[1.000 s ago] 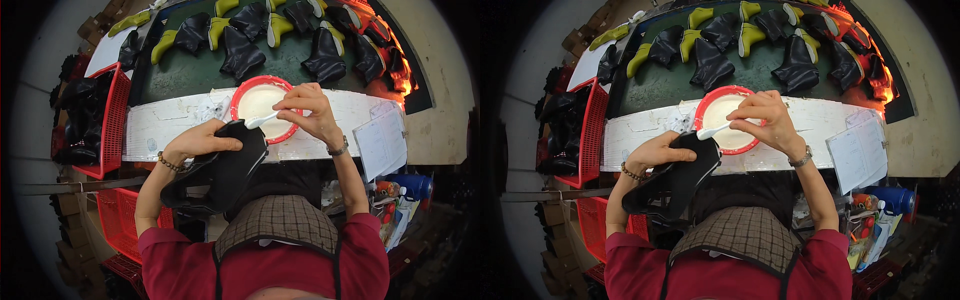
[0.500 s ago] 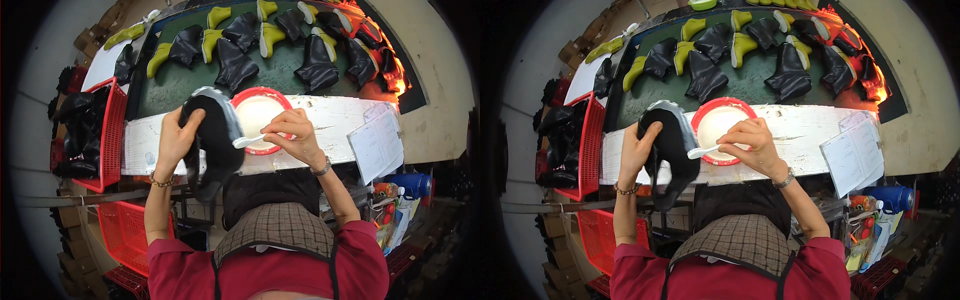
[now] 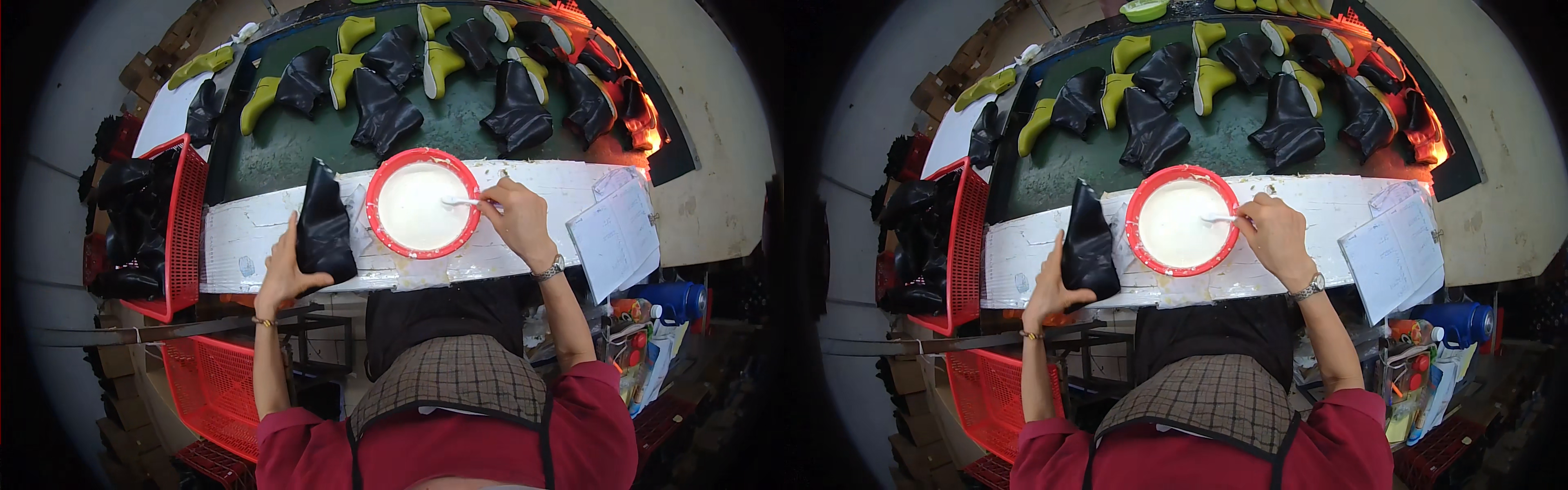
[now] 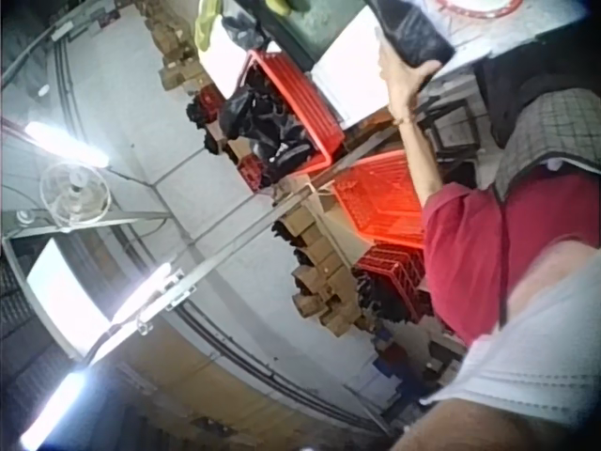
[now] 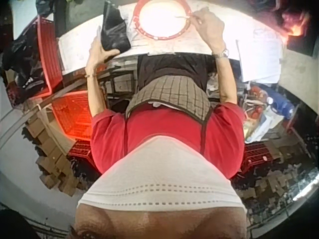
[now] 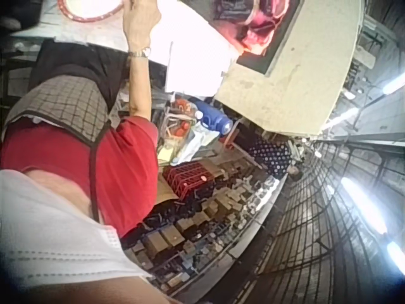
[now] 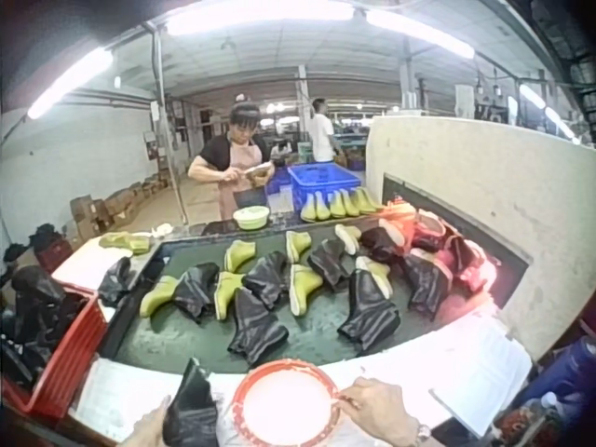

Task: Applying glue to the edges and interior of black leather shoe uppers using a small brush and a bowl of white adhesive.

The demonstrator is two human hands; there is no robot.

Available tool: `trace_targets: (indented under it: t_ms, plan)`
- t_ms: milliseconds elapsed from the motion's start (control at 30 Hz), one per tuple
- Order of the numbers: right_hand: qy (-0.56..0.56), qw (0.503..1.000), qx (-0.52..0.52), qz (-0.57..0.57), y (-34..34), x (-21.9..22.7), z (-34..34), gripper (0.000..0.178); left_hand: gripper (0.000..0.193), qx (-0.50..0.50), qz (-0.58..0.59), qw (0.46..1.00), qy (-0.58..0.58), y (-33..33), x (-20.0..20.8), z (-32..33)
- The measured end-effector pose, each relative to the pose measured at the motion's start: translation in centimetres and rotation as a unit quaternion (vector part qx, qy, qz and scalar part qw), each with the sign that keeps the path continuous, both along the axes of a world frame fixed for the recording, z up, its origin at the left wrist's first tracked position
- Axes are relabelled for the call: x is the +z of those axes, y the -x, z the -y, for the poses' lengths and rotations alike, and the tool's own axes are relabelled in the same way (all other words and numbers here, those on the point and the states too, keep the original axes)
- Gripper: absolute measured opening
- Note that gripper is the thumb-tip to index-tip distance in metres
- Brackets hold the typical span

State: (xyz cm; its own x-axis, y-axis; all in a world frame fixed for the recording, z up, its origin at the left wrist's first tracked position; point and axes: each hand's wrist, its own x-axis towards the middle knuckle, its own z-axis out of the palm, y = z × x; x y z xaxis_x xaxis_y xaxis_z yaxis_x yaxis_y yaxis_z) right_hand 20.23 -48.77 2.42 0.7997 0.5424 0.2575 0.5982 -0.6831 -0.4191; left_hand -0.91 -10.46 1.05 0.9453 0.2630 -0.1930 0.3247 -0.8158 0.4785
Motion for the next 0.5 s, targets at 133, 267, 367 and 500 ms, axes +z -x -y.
trace_targets:
  t_ms: [133, 267, 367, 500]
  plan:
    - [-0.073, 0.996, -0.008, -0.042, 0.1, 0.8, -0.2, 0.013, 0.146, 0.015, -0.089, 0.990, -0.108, 0.7, 1.0, 3.4]
    - [-0.081, 0.996, -0.008, -0.044, -0.2, 0.2, 0.4, 0.016, 0.116, 0.007, 0.072, 0.996, -0.047, 1.3, -1.8, 1.8]
    - [-0.126, 0.989, -0.007, -0.082, -0.6, -0.6, 1.0, 0.016, 0.104, 0.049, 0.163, 0.985, 0.039, 1.6, -1.7, 1.4]
    - [-0.154, 0.981, -0.001, -0.117, -0.2, -0.8, 1.4, 0.014, 0.099, 0.033, 0.236, 0.966, 0.095, 1.3, 1.3, 3.6]
